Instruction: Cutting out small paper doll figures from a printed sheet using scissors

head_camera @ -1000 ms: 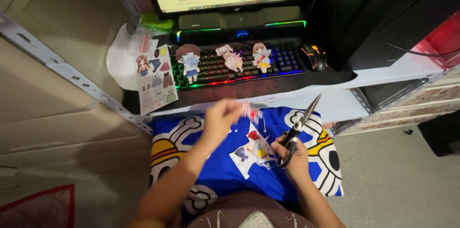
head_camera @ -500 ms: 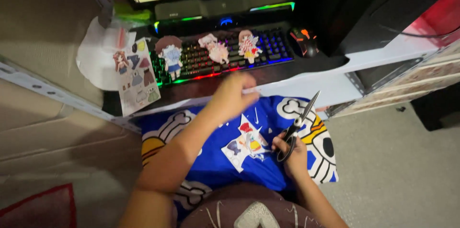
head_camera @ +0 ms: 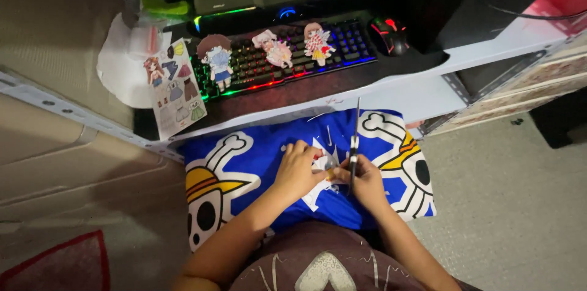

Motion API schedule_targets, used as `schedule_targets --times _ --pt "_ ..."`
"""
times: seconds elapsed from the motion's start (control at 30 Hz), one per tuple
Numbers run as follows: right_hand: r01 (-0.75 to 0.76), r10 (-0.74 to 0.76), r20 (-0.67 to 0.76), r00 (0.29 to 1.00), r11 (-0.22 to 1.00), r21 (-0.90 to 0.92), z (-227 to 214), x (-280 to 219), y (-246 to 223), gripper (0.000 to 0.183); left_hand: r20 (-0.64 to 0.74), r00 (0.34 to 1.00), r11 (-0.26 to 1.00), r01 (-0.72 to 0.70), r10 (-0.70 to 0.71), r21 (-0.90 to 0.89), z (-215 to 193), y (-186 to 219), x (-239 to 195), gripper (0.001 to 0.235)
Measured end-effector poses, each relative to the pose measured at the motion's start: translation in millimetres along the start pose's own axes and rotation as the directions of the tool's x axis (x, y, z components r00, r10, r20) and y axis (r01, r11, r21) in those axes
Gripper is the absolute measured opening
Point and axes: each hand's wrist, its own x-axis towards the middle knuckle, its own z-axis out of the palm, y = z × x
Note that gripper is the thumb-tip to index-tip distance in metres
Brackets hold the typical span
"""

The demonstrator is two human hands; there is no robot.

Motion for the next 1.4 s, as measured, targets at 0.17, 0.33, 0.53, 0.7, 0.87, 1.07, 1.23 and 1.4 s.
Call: schedule_targets --times 0.17,0.33,0.53,0.7,0.87,1.07,1.23,1.4 --pt "0.02 -0.023 -0.035 0.999 0.997 -0.081 -16.9 4.1 10.3 0.03 -0.032 0.999 1.0 0.01 -0.011 -0.009 26.5 -15.8 7.4 0.036" --pt "0.051 -0.053 -0.022 0.998 0.996 -0.073 -18.6 3.7 -1.2 0.029 -0.02 1.0 0.992 -0.027 0.024 -0.122 10.8 -14.8 3.1 0.025" --pt "0.178 -0.179 0.071 0.981 0.984 0.024 -19.8 6.8 -8.2 0.028 -0.077 0.997 0.914 -0.053 0.024 -0.403 -16.9 -13.8 -2.3 0.024" --pt "0.251 -0.253 0.079 0.964 0.967 0.037 -10.1 3.1 -31.1 0.028 -0.045 0.999 0.85 -0.018 -0.007 -0.526 -56.9 13.3 -19.1 0.057" --pt "0.33 -0.293 0.193 0.936 0.924 -0.195 -24.4 8.3 -47.0 0.026 -0.215 0.958 0.888 -0.263 0.192 -0.377 -72.2 24.5 -20.7 0.056" --pt "0.399 -0.35 0.245 0.904 0.897 -0.19 -21.4 1.8 -67.8 0.024 -0.176 0.947 0.843 -0.321 0.27 -0.432 -69.9 33.3 -19.5 0.015" --pt "0.381 -0.373 0.105 0.922 0.922 -0.069 -25.7 5.9 -51.7 0.024 -0.099 0.995 0.621 -0.073 -0.007 -0.78 -65.2 29.3 -22.5 0.038" --pt "0.347 -0.378 0.042 0.925 0.883 0.318 -7.2 -1.8 -42.9 0.023 -0.145 0.984 0.385 -0.094 -0.105 -0.918 -59.9 40.5 -33.0 0.023"
